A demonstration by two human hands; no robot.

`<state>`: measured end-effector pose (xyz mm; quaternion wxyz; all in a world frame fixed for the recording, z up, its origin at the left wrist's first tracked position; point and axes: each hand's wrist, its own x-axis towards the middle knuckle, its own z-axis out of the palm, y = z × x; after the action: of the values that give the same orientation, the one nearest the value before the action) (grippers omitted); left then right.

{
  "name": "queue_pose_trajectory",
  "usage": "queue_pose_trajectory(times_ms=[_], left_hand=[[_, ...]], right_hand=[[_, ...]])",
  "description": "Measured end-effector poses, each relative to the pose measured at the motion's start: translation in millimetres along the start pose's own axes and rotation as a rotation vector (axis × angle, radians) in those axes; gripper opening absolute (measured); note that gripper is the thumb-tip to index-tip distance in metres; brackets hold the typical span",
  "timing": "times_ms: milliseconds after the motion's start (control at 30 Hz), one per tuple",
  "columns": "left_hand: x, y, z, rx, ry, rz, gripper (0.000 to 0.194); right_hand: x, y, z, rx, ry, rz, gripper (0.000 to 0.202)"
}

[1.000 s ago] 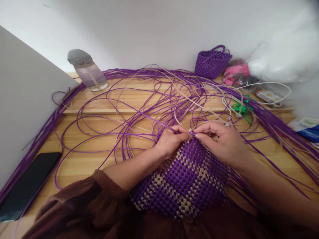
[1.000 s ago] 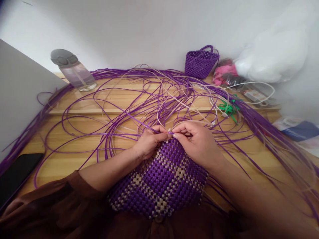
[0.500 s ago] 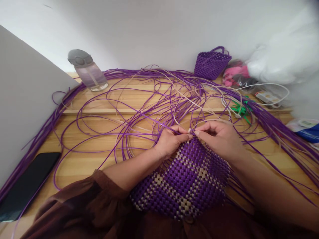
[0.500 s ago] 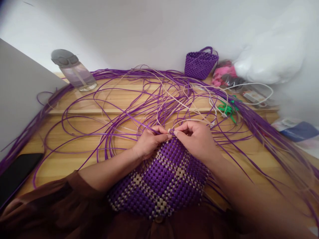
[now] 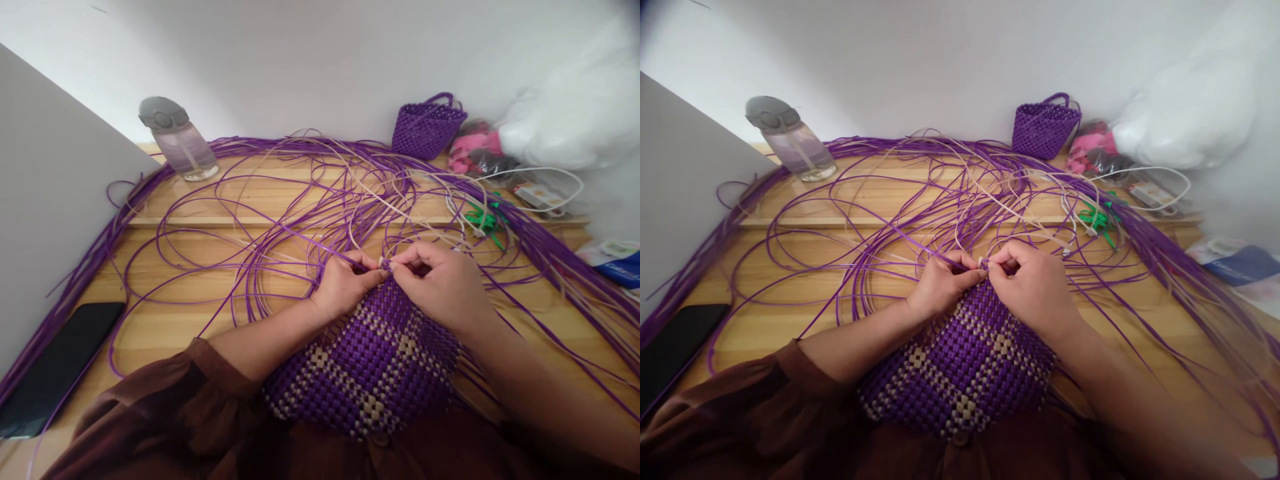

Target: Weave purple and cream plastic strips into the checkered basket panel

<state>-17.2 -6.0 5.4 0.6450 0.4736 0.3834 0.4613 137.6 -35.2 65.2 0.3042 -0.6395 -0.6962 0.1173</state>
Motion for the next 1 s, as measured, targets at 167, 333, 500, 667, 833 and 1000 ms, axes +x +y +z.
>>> queue_pose_trajectory(times_ms=[167,333,500,667,833,1000], left_hand=[[-2,4,-0.5,0.081,0.009,0.017,0.02],[-2,6,0.8,0.09,0.016,0.033,0.017],[-3,9,1.2,0.108,0.023,0.027,0.018],[1,1,-2.8,0.033,-0.009,0.0,0.022],[4,-4,-5.7,-0.028,-0.043,-0.032,0.022],[3,-2,-5.9,0.019,-0.037,-0.049,0.02]], right_hand=[[15,2,-5,0.078,-0.156,0.034,0.012],[21,-4,-10,-0.084,-0.19,-0.046,0.009],[17,-5,-5,-0.14,-0.099,-0.042,0.009],[6,0,-4,0.003,-0.148,-0.086,0.01],[4,7,-1,0.098,-0.178,-0.077,0.024],[12,11,-2,0.151,-0.292,-0.068,0.012]])
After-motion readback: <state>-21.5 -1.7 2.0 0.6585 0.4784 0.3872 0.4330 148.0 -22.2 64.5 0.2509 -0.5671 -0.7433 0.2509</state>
